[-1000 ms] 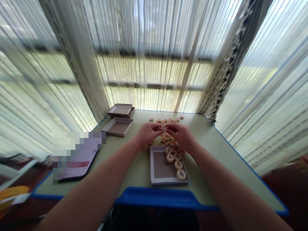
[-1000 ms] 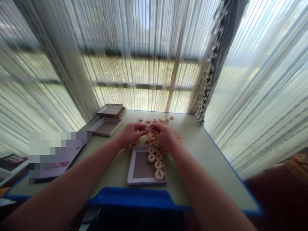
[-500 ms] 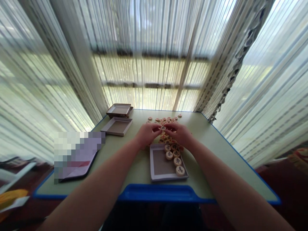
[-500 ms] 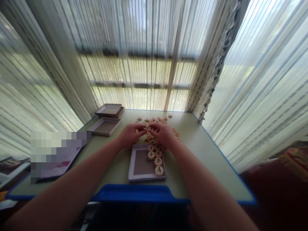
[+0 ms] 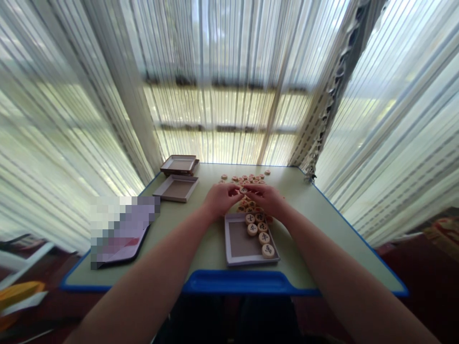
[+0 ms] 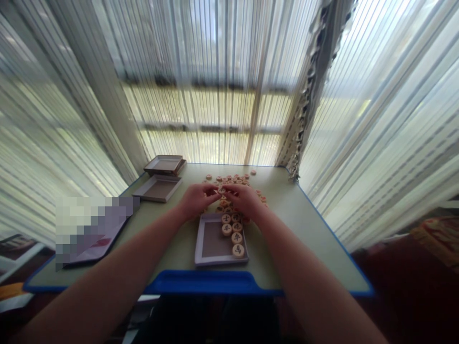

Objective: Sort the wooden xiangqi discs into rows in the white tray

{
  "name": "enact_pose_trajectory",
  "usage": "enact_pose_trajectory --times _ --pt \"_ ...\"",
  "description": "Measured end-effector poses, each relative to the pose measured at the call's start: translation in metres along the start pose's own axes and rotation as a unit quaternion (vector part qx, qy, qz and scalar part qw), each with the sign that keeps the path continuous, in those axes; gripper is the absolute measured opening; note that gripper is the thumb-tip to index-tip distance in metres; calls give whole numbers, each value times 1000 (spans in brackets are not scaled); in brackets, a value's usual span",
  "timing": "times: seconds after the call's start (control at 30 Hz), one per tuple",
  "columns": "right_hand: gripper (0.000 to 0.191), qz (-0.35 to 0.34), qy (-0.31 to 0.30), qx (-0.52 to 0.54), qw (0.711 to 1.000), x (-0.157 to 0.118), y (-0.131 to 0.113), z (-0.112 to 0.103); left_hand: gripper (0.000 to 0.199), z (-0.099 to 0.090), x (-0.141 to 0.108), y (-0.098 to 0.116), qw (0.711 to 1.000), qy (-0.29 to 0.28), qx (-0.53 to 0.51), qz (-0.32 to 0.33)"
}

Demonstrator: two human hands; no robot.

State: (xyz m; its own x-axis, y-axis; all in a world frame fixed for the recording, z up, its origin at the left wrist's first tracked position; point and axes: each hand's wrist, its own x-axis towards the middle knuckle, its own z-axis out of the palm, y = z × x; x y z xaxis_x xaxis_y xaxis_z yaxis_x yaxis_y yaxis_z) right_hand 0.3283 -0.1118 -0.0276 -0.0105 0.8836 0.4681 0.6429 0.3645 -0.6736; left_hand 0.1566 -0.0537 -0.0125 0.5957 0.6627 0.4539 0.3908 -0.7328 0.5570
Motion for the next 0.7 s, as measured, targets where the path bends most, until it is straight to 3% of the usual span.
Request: enact_pose_trajectory --times 0.3,0.7 --pt "29 10 -5 42 999 0 3 -1 33 1 0 0 997 1 -71 -35" --pt "30 10 -7 29 1000 -1 0 -2 35 0 -1 -2 997 -2 -76 -19"
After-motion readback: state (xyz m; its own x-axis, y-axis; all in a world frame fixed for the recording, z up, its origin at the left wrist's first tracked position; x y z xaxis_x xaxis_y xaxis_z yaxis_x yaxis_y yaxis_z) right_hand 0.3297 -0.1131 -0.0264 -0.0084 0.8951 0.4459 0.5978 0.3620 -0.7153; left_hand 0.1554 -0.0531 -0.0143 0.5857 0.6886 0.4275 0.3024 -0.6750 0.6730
